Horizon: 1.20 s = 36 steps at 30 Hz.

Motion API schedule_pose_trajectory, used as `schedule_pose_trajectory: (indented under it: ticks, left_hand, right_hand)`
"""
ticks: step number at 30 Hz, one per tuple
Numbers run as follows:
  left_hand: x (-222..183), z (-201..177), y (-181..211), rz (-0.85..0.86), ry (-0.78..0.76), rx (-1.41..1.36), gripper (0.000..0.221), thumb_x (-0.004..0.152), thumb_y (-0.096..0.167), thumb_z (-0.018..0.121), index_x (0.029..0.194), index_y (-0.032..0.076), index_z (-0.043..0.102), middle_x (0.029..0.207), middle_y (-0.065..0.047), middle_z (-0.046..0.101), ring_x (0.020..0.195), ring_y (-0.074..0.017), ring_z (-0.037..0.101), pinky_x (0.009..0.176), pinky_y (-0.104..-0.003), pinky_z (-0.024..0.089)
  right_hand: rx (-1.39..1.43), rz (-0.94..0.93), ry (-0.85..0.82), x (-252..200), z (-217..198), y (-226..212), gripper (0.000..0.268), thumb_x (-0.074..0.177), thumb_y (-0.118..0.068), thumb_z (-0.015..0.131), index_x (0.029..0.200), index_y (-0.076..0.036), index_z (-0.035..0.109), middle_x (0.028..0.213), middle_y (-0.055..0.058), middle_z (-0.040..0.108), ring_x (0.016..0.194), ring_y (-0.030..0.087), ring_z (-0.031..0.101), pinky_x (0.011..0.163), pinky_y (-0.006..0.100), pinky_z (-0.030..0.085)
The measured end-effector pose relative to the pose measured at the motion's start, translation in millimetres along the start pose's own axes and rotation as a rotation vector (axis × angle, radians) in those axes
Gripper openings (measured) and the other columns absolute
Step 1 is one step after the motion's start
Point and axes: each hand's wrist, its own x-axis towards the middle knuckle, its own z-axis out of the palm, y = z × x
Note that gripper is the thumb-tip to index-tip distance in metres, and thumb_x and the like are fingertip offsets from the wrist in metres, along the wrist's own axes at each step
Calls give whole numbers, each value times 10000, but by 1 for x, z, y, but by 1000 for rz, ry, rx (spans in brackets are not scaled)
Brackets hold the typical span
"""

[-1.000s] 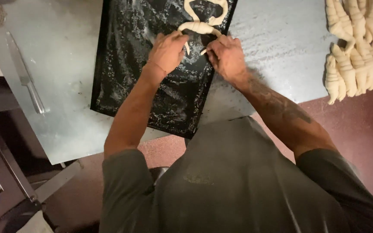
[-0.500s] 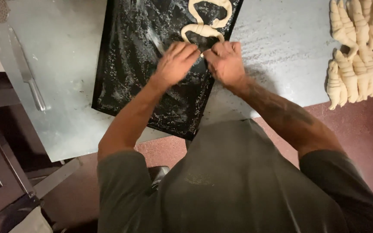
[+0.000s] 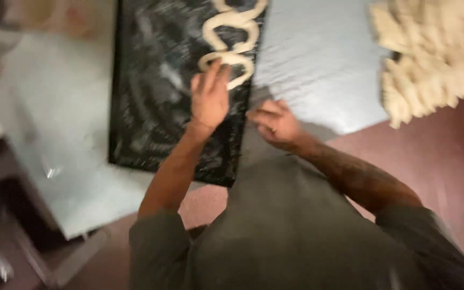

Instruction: Shaping pre-rolled dough pieces into interlocking rings and arranging them on a baking tray.

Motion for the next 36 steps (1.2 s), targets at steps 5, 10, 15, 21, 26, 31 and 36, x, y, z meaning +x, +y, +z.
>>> schedule_pose_trajectory:
  ticks: [5, 10, 15, 21, 26, 31, 36]
  left_hand:
    - [49, 27, 6, -91, -596, 111, 812, 1301, 417, 684, 1912, 105, 249, 1932, -156, 63, 1785, -420, 50, 1414, -689, 17]
    - [51, 26, -2, -262, -518, -262, 757, 1264, 241, 538, 1885, 104, 127, 1952, -179, 101, 1811, -400, 77, 1449, -610, -10]
    - [41, 12, 33, -350, 12, -759, 752, 1319, 604, 370, 1899, 182, 143, 1970, -178, 131, 1857, -416, 191, 1532, -585, 275]
    - [8, 35, 107, -131, 115, -709, 474, 1260, 269, 564, 1675, 42, 540, 1777, -230, 465, 1678, -397, 469, 1437, -567, 439]
    - [19, 50, 148, 19, -130, -665, 425, 1268, 254, 596, 1618, 17, 635, 1740, -107, 543, 1545, -325, 645, 1269, -513, 571]
    - [-2, 129, 144, 38, -273, -267, 562, 976, 269, 879, 1497, 245, 672, 1467, -14, 622, 1256, -265, 691, 1037, -436, 563]
    - [-11, 114, 150, -18, -320, -408, 368, 1140, 228, 693, 1508, 235, 694, 1347, -49, 740, 1118, -302, 815, 941, -439, 656]
  right_hand:
    - [353, 189, 34, -49, -60, 41, 493, 1235, -515, 439, 1134, -128, 726, 1269, 149, 741, 1084, 380, 721, 937, 556, 538]
    - [-326, 476, 190, -59, -153, 127, 216, 992, 23, 652, 1207, 32, 670, 1099, 211, 663, 980, 381, 618, 843, 518, 540]
    - [-935, 707, -28, -78, -174, 224, 616, 1006, -77, 899, 1599, -101, 733, 1223, 147, 602, 1102, 349, 552, 981, 575, 498]
    - [-1054, 620, -173, -80, -157, 225, 452, 871, 4, 738, 1303, -105, 664, 1172, 125, 575, 1040, 312, 548, 942, 519, 495]
    - [-385, 660, -492, -4, -154, 113, 158, 1114, -111, 808, 963, -71, 785, 805, 77, 778, 639, 245, 785, 555, 385, 657]
    - [-283, 292, -160, -89, -117, 96, 549, 1038, -355, 882, 1471, -89, 675, 1220, 127, 628, 1209, 404, 672, 977, 533, 605]
    - [-192, 315, -42, -153, -110, 124, 356, 1172, -452, 757, 1405, -194, 838, 1187, 52, 652, 1083, 325, 666, 958, 460, 538]
